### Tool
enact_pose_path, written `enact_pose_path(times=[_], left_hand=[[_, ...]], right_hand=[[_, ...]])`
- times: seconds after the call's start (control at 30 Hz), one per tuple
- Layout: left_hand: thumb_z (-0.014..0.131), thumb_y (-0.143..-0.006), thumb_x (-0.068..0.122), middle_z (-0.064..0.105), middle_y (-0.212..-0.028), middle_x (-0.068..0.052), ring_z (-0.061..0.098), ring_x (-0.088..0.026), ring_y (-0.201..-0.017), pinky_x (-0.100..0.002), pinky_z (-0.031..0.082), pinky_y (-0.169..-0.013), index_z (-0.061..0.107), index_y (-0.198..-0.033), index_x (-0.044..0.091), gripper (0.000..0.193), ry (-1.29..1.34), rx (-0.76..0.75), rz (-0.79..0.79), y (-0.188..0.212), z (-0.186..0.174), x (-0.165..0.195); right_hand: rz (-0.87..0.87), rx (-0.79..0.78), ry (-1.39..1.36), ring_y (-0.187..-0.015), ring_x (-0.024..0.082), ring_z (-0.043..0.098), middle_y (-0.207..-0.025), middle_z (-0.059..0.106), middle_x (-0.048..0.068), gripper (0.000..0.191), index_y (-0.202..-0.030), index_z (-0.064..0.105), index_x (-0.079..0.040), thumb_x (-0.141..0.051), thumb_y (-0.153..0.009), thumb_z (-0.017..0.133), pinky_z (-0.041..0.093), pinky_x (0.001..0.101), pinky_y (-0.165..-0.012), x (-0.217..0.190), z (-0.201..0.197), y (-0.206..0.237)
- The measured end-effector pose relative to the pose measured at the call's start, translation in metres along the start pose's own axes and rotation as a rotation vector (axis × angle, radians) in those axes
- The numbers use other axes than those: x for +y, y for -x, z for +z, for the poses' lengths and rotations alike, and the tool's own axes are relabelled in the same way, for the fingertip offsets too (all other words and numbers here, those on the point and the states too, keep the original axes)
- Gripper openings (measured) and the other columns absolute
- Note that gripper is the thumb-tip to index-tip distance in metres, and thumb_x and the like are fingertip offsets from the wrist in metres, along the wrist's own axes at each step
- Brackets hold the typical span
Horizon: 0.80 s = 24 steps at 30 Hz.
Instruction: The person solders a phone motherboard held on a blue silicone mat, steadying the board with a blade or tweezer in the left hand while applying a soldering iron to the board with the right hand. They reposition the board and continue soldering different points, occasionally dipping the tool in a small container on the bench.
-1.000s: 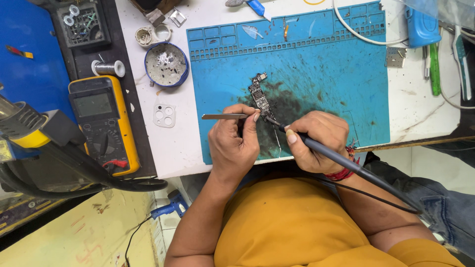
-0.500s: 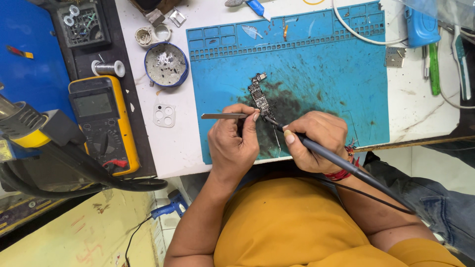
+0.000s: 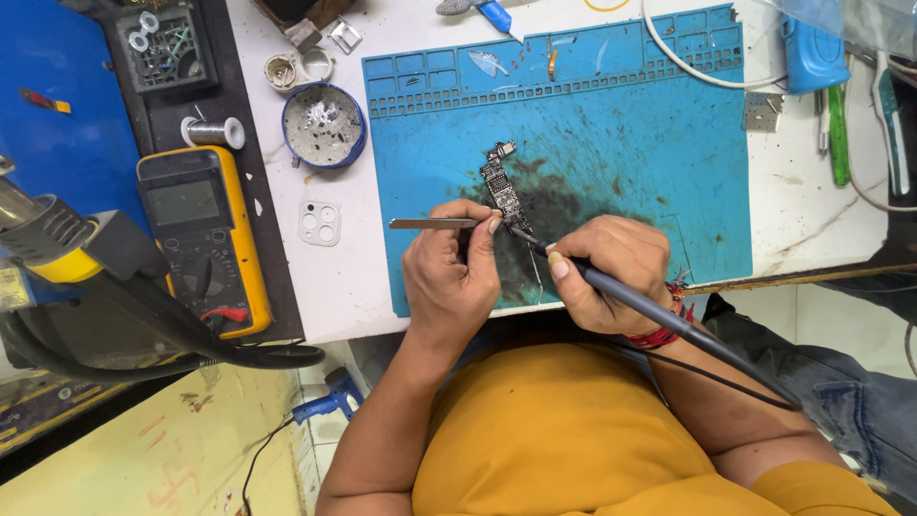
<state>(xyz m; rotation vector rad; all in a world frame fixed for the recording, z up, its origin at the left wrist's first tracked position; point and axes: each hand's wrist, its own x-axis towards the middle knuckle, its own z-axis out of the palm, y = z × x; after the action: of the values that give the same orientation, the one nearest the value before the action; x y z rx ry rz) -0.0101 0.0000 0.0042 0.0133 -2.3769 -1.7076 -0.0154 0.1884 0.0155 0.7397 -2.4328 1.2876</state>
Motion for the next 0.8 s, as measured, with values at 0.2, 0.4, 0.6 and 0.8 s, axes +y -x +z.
enact_pose_path(times=[0.2, 0.4, 0.6, 0.8], left_hand=[[0.071, -0.099, 0.005, 0.072, -0.085, -0.006, 0.071, -0.014, -0.069, -0.028, 0.055, -0.062, 0.065, -0.102, 0.003, 0.007, -0.004, -0.002, 0.002, 0.0002, 0.0009, -0.0011], [0.071, -0.099, 0.005, 0.072, -0.084, -0.006, 0.070, -0.014, -0.068, -0.028, 0.054, -0.062, 0.065, -0.102, 0.003, 0.007, -0.016, 0.005, 0.005, 0.0010, 0.0017, -0.0006], [0.071, -0.099, 0.005, 0.072, -0.085, -0.006, 0.071, -0.014, -0.069, -0.028, 0.055, -0.062, 0.065, -0.103, 0.003, 0.007, -0.014, -0.001, 0.014, -0.0016, -0.0006, -0.0007], [0.071, -0.100, 0.005, 0.071, -0.085, -0.007, 0.070, -0.015, -0.069, -0.028, 0.054, -0.062, 0.065, -0.103, 0.004, 0.007, -0.021, -0.004, 0.032, -0.0018, -0.0010, -0.0008]], right_hand=[[0.002, -0.001, -0.006, -0.060, 0.027, 0.063, -0.070, 0.063, 0.009, 0.006, -0.086, 0.065, -0.003, -0.006, -0.089, 0.070, 0.046, 0.0370, -0.057, 0.0001, -0.0011, 0.0012], [0.007, -0.001, -0.009, -0.059, 0.027, 0.062, -0.070, 0.063, 0.010, 0.007, -0.085, 0.064, -0.003, -0.007, -0.089, 0.070, 0.045, 0.0371, -0.057, -0.0006, -0.0017, 0.0011], [0.012, -0.009, -0.005, -0.059, 0.027, 0.061, -0.069, 0.062, 0.010, 0.007, -0.085, 0.065, -0.003, -0.006, -0.089, 0.070, 0.044, 0.0371, -0.056, -0.0015, -0.0006, -0.0014], [-0.005, 0.003, -0.002, -0.062, 0.028, 0.063, -0.072, 0.064, 0.010, 0.006, -0.088, 0.065, -0.003, -0.006, -0.091, 0.069, 0.047, 0.0364, -0.059, -0.0004, 0.0007, -0.0011]])
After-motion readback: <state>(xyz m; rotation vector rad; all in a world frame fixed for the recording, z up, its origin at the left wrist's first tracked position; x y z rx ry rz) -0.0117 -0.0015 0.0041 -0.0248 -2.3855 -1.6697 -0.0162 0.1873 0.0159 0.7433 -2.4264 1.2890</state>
